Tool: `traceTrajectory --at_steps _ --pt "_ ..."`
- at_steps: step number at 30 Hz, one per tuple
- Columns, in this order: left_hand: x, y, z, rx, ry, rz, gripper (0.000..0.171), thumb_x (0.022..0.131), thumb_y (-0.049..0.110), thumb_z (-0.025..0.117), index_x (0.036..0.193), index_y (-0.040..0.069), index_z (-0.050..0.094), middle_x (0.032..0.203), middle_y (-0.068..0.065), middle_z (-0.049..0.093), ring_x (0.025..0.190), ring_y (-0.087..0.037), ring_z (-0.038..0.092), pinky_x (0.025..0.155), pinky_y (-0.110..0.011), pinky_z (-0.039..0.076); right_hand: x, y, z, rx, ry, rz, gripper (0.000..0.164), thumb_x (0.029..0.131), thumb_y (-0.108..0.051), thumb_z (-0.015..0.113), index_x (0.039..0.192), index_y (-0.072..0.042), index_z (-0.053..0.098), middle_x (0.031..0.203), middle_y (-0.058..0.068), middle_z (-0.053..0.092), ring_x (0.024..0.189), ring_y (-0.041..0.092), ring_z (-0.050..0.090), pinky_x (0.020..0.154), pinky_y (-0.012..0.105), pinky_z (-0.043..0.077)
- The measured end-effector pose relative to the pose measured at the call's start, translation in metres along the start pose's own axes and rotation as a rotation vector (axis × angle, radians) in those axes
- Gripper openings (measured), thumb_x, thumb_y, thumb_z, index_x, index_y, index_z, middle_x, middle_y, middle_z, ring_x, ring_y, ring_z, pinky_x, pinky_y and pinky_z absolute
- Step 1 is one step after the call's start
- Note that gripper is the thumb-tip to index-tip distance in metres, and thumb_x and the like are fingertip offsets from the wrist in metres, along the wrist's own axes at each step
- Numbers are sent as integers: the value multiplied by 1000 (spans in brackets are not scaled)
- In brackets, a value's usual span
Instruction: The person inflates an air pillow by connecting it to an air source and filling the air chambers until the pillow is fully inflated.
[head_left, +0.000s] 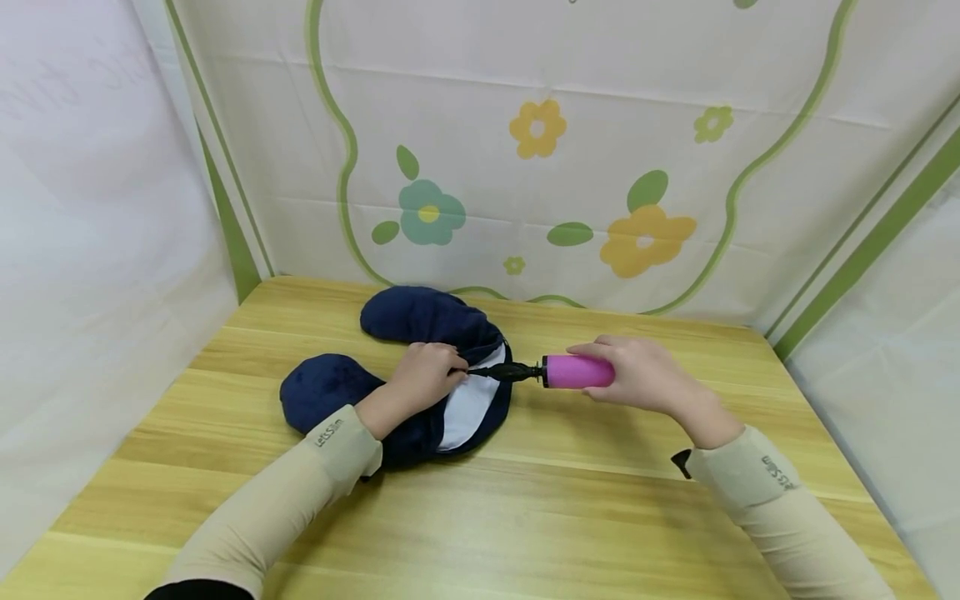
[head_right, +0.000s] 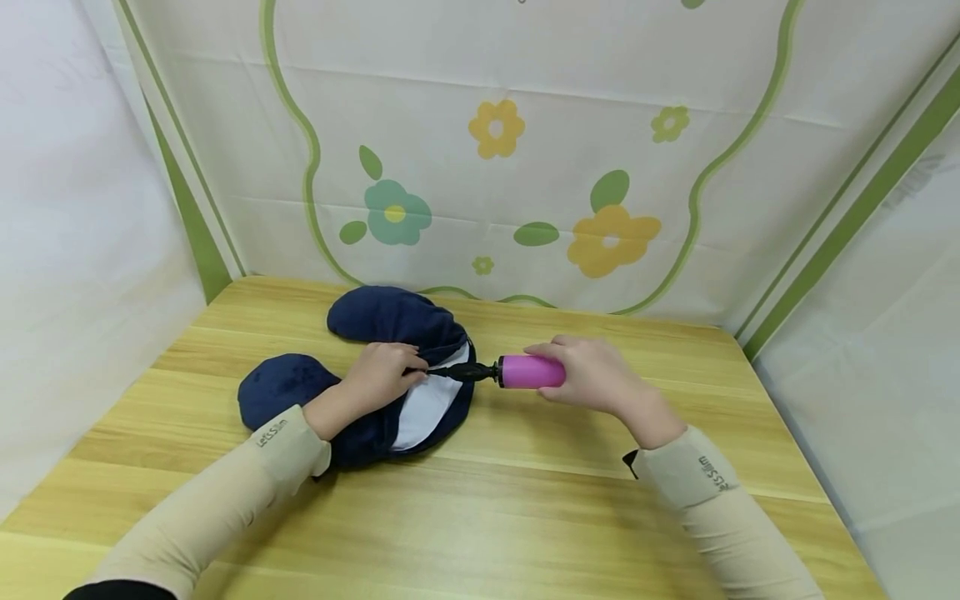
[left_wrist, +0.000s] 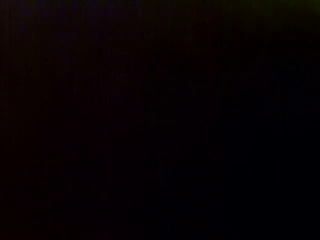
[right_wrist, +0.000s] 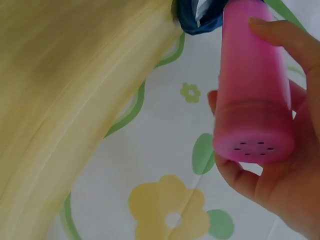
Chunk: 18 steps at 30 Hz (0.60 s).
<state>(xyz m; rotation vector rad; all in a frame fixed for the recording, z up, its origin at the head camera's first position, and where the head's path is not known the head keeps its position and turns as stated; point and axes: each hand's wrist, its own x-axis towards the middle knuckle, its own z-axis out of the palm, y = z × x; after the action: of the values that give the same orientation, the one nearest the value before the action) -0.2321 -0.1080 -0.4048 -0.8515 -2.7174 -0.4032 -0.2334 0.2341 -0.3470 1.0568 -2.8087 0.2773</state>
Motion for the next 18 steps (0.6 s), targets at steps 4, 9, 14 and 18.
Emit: traceTrajectory --at_steps 4,9,14,18 --pt "1 0 0 -13 -10 -17 13 94 18 77 104 13 83 98 -3 75 85 -20 70 73 -38 57 -3 11 0 150 -28 55 58 80 -22 88 134 -15 69 125 11 68 102 30 65 79 47 54" --pt "4 2 -3 -28 -34 -43 13 93 19 78 104 14 83 110 -7 75 96 -23 72 76 -40 58 -5 19 -1 243 -35 47 53 81 -17 87 131 -16 70 125 8 67 103 28 63 82 47 52" --pt "7 5 -6 -32 -48 -64 13 91 21 80 102 14 84 127 -12 69 105 -26 71 76 -41 59 -5 20 -1 266 -38 43 51 81 -16 86 130 -16 71 122 4 66 101 26 63 81 46 52" --pt "8 8 -9 -52 -56 -85 14 90 20 81 103 14 83 134 -11 65 106 -26 70 72 -38 58 -4 21 2 257 -18 29 50 81 -18 87 128 -15 72 120 4 67 101 25 63 82 46 52"
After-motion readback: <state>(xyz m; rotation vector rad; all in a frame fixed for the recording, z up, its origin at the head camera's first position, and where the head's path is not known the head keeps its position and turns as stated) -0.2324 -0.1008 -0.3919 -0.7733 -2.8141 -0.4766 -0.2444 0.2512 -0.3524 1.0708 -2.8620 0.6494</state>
